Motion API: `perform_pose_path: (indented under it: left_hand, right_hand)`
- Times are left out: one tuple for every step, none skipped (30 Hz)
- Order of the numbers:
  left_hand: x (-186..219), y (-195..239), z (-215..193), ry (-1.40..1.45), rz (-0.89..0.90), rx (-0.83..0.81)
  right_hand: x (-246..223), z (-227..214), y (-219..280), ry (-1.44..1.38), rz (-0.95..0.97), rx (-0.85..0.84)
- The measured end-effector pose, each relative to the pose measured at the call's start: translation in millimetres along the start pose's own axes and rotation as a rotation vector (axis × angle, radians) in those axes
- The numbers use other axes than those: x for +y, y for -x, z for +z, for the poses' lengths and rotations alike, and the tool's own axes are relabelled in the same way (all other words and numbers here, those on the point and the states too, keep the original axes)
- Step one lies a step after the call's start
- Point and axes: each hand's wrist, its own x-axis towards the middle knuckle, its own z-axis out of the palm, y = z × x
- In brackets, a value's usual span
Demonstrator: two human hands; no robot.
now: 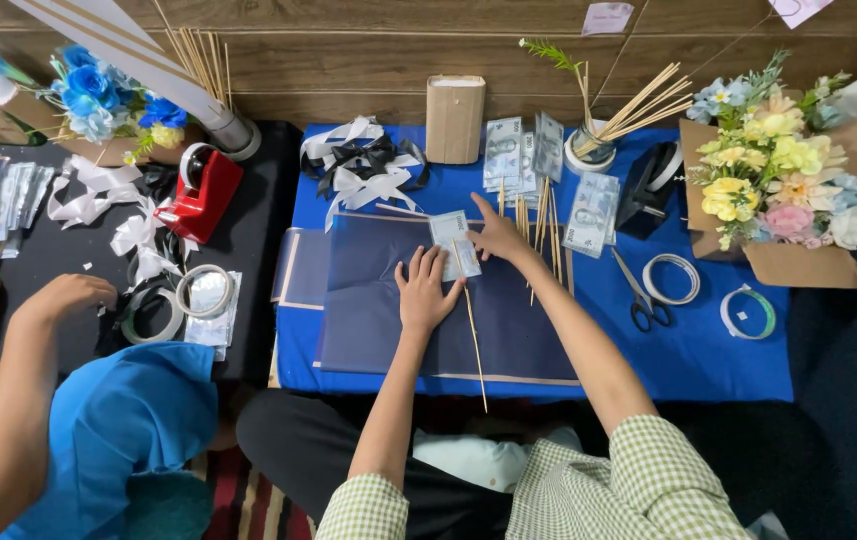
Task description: The person assembles decorative sticks by placing a banknote onto a thin wooden stick and securing it with a stapler. They repeat this process for multiple sticks, stacking the finished items on the table.
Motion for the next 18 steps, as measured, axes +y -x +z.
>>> perform_pose_path:
  left_hand:
    - [-2, 1, 3, 0.004, 0.002, -0.002]
    - [-3, 1, 6, -0.018, -0.003, 0.003]
    - [-5, 0, 9, -0.041, -0.005, 0.01]
    - [-5, -1, 10, -0.036, -0.001, 0.01]
    - [-5, -1, 11, -0.058, -0.002, 0.02]
    - [-5, -1, 12, -0.079, -0.002, 0.031]
    - [-5, 0, 12, -0.076, -0.001, 0.028]
    - [-6, 0, 12, -0.072, -0.001, 0.032]
    - [-6, -1, 13, -0.068, -0.002, 0.037]
    - [-6, 0, 13, -0.064, 0.0, 0.037]
    - [-6, 0, 13, -0.066, -0.008, 0.032]
    - [-5, -1, 13, -0.067, -0.016, 0.027]
    - [-6, -1, 15, -0.067, -0.011, 0.03]
    - [-6, -2, 16, -0.065, -0.011, 0.032]
    - [-7, -1, 16, -0.066, -0.016, 0.034]
    - [-7, -1, 16, -0.068, -0.015, 0.037]
    - [-7, -1, 17, -0.074, -0.013, 0.044]
    - [-7, -1, 17, -0.079, -0.011, 0.051]
  right_hand:
    - [2, -6, 14, 0.002, 0.004, 0.002]
    - [3, -11, 27, -0.052, -0.056, 0.164]
    - [4, -18, 40, -0.105, -0.117, 0.328]
    - [10, -29, 54, -0.101, -0.115, 0.334]
    - [17, -38, 68, -0.062, -0.135, 0.562]
    - [23, -47, 83, -0.02, -0.153, 0.789]
    - [43, -58, 90, -0.017, -0.15, 0.791]
    - [62, -69, 96, 0.04, -0.157, 0.995]
    - [80, -80, 103, 0.1, -0.166, 1.198]
    - [104, -90, 104, 0.103, -0.166, 1.2]
    - [128, -100, 106, 0.141, -0.1, 1.191]
    - [151, -110, 109, 0.179, -0.035, 1.181]
    - [159, -117, 109, 0.179, -0.037, 1.186]
    - [167, -124, 109, 0.18, -0.003, 1.164]
    - [175, -129, 108, 0.179, 0.03, 1.137]
    - [183, -137, 102, 0.176, 0.027, 1.138]
    - [190, -144, 95, 0.144, 0.043, 1.087]
    - [198, -151, 88, 0.112, 0.058, 1.035]
